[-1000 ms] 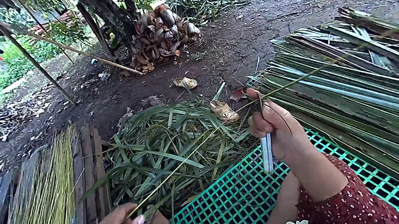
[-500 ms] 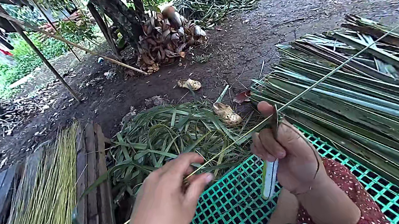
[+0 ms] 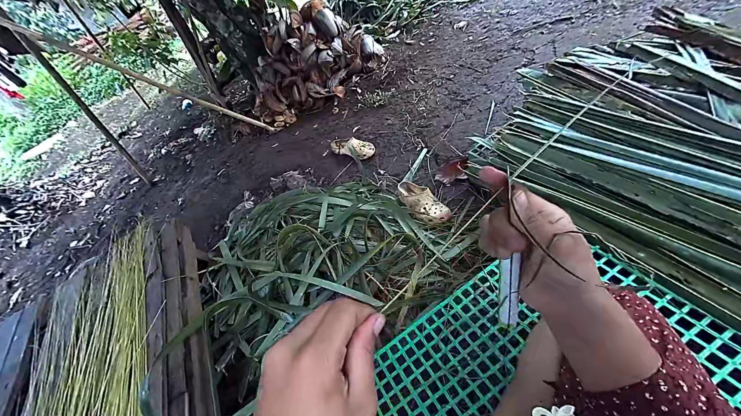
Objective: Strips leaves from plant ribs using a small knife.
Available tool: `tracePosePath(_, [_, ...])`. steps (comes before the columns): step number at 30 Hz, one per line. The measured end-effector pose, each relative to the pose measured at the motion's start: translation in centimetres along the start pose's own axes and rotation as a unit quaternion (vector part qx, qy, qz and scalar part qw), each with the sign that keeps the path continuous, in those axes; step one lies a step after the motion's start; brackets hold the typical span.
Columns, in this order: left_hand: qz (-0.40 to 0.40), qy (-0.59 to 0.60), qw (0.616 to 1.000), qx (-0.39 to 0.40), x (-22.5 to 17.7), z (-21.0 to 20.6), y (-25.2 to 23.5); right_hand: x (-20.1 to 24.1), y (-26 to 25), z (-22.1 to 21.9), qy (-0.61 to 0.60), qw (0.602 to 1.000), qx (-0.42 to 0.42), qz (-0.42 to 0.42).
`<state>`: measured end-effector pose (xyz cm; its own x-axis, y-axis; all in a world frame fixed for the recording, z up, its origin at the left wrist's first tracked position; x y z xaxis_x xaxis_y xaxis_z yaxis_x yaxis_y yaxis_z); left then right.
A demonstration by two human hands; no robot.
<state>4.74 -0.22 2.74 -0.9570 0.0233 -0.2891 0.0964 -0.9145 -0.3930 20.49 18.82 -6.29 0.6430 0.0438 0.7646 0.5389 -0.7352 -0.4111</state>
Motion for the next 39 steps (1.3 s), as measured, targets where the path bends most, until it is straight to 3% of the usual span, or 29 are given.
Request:
tracePosePath(2, [-0.002,-0.031,0.999,-0.007,0.2,-0.1,0.2,-0.3,0.5,-0.7,-0.019,0.998,0.037,-0.05])
tracePosePath(5, [-0.011,-0.06,0.998,-0.01,0.1,-0.7,0.0,-0.9,2.3,-4.1,-0.059,0.974,0.17,-0.138])
tracePosePath(7, [-0.018,-0.065,0.998,-0.004,0.2,-0.7,0.2,-1.2,2.7,-5.2,-0.082,0.961,0.215,-0.156])
tracePosePath(9, [-0.012,-0.057,0.998,0.013,0.6,0.3,1.0,-1.2,1.7,-3.9,-0.054,0.977,0.162,-0.13])
tracePosePath(14, [0.043,-0.059,0.995,0.072,3.0,3.9,3.9,-0.1,-2.7,3.2,-0.015,0.993,-0.097,-0.064])
tracePosePath(16, [0.074,-0.054,0.99,0.108,4.0,4.2,4.1,0.2,-2.9,3.7,-0.029,0.99,-0.123,-0.062])
tracePosePath(18, [0.083,-0.048,0.987,0.131,4.3,3.5,3.4,-0.2,-2.0,2.4,-0.015,0.995,-0.078,-0.066])
tracePosePath(24, [0.024,-0.035,0.996,0.082,0.4,-0.8,-1.9,-2.2,2.1,-4.1,-0.032,0.992,0.091,-0.086])
tracePosePath(29, [-0.003,-0.04,0.998,0.041,-0.4,-2.4,-3.0,-2.4,2.8,-5.2,-0.059,0.985,0.141,-0.077])
tracePosePath(32, [-0.008,-0.042,0.999,0.023,0.7,-2.2,-2.2,-2.3,0.5,-1.8,0.002,0.996,0.073,-0.048])
tracePosePath(36, [0.045,-0.067,0.997,-0.012,3.2,-0.3,-0.4,-0.9,-6.2,8.0,0.04,0.986,-0.156,-0.033])
tracePosePath(38, [0.087,-0.073,0.993,-0.027,4.6,0.7,0.5,-1.2,-9.1,14.2,0.22,0.95,-0.211,-0.07])
tracePosePath(39, [0.101,-0.07,0.992,-0.032,5.0,0.9,0.8,-1.9,-9.6,17.2,0.39,0.9,-0.149,-0.123])
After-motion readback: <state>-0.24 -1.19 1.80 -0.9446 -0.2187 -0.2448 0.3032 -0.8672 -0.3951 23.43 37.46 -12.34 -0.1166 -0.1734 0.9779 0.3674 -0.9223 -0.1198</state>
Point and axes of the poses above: each hand's wrist, its own y-axis away from the middle knuckle, its own z-axis out of the back of the hand, x = y × z, the point moved 1 cm from there along -y, towards the middle knuckle, and after that the axes turned 10 degrees about x, right-handed, at the moved point
